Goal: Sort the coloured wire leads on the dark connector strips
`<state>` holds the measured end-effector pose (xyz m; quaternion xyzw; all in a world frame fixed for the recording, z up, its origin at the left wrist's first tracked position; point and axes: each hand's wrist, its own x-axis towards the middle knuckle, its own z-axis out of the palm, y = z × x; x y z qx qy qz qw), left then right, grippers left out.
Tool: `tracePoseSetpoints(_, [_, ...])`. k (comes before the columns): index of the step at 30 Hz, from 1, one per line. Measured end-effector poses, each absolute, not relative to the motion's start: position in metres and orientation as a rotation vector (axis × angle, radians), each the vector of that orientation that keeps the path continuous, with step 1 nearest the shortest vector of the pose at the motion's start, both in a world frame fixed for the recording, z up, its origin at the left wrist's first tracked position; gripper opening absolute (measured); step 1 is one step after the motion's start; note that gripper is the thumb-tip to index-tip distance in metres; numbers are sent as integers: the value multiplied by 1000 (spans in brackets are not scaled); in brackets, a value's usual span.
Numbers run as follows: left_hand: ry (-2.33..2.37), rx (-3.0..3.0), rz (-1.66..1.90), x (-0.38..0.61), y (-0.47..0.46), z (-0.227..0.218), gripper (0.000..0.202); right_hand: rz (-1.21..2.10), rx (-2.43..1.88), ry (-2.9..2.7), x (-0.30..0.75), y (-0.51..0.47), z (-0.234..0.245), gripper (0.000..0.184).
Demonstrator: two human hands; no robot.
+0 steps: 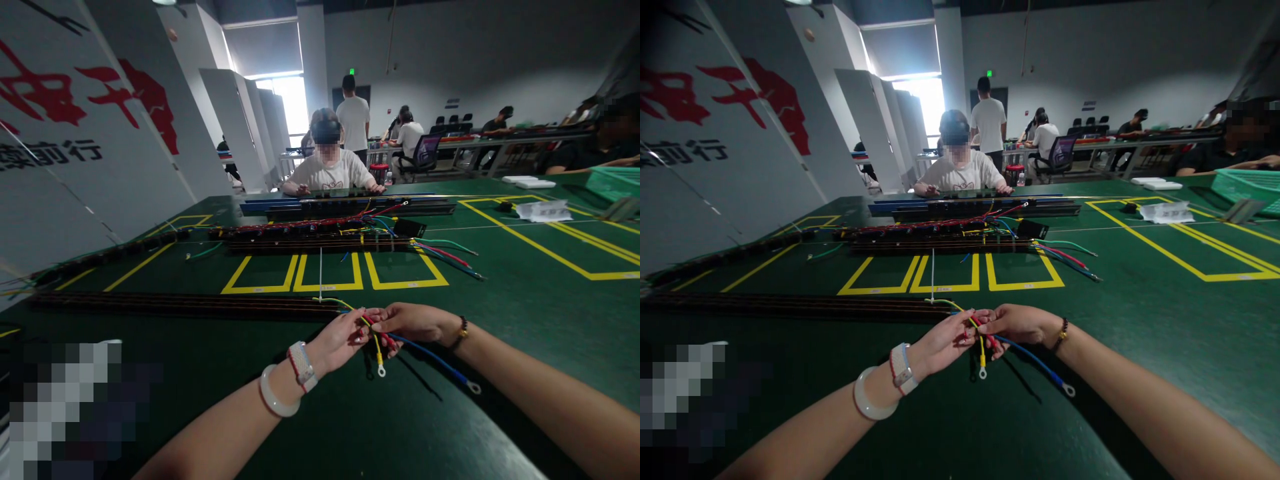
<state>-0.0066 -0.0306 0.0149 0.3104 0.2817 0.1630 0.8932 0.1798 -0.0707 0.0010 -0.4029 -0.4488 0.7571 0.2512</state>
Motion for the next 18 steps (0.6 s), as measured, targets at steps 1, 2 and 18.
tracePoseSetpoints(1, [586, 634, 344, -6, -30, 14, 26, 2059, -1078, -1214, 180, -70, 0, 38])
tracePoseSetpoints(2, [588, 627, 348, -6, -30, 13, 27, 2054, -1067, -1213, 180, -70, 0, 37])
tracePoseSetpoints(18, [630, 659, 437, -3, -36, 13, 38, 1458, -1460, -1787, 176, -71, 23, 36])
